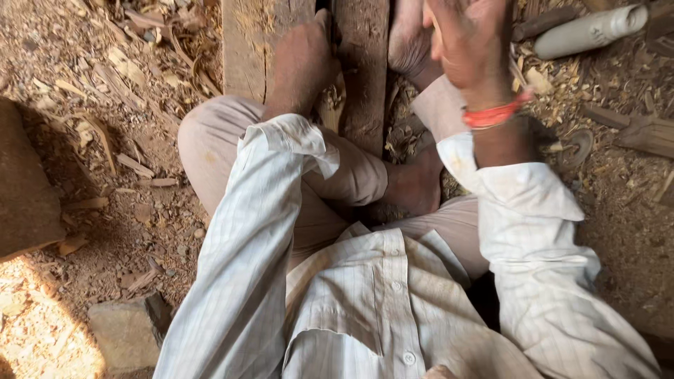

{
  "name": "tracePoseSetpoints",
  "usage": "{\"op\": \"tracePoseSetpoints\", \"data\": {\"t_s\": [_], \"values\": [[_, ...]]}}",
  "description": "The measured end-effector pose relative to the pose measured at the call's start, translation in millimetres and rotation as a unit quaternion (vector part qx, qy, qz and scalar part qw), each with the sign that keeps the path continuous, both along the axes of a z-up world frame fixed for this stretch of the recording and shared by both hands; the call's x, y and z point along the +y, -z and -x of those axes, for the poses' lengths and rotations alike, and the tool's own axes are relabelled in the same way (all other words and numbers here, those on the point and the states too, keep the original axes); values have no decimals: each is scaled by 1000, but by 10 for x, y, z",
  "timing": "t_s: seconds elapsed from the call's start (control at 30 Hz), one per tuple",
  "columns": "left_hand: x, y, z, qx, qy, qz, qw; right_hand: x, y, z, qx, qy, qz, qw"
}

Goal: The person sits cross-legged on the ground and carves a piece of wood using a chisel and a wooden mallet. They repeatedly strike the chisel to shape the wood, creating wood shavings that accumulate around the work area.

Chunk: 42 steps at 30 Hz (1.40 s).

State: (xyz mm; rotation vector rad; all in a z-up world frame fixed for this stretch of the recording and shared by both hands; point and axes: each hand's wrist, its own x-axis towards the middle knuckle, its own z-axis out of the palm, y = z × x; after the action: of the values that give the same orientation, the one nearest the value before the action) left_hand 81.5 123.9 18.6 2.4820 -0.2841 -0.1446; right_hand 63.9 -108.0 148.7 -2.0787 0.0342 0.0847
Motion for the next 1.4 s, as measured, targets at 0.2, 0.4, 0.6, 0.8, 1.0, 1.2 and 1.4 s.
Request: {"op": "tracePoseSetpoints", "data": {"t_s": [0.2,0.4,0.6,0.8,1.0,1.2,1.4], "values": [[-43,-131,-119,70,-5,-70,995,24,7,-146,-196,-185,265,926],[-41,-96,-47,27,-16,-42,999,-44,-135,-184,21,-35,127,991],[-24,-170,-106,76,-3,-83,994,14,1,-171,-285,-197,269,899],[-29,-107,-86,46,-8,-44,998,-186,109,-234,-29,-86,3,996],[-34,-119,-75,69,2,-63,996,-74,100,-211,-199,-204,258,923],[-46,22,-92,77,-4,-58,995,-155,40,-210,-19,-106,161,981],[-51,-37,-51,82,14,-83,993,87,-125,-133,174,-149,244,942]]}}
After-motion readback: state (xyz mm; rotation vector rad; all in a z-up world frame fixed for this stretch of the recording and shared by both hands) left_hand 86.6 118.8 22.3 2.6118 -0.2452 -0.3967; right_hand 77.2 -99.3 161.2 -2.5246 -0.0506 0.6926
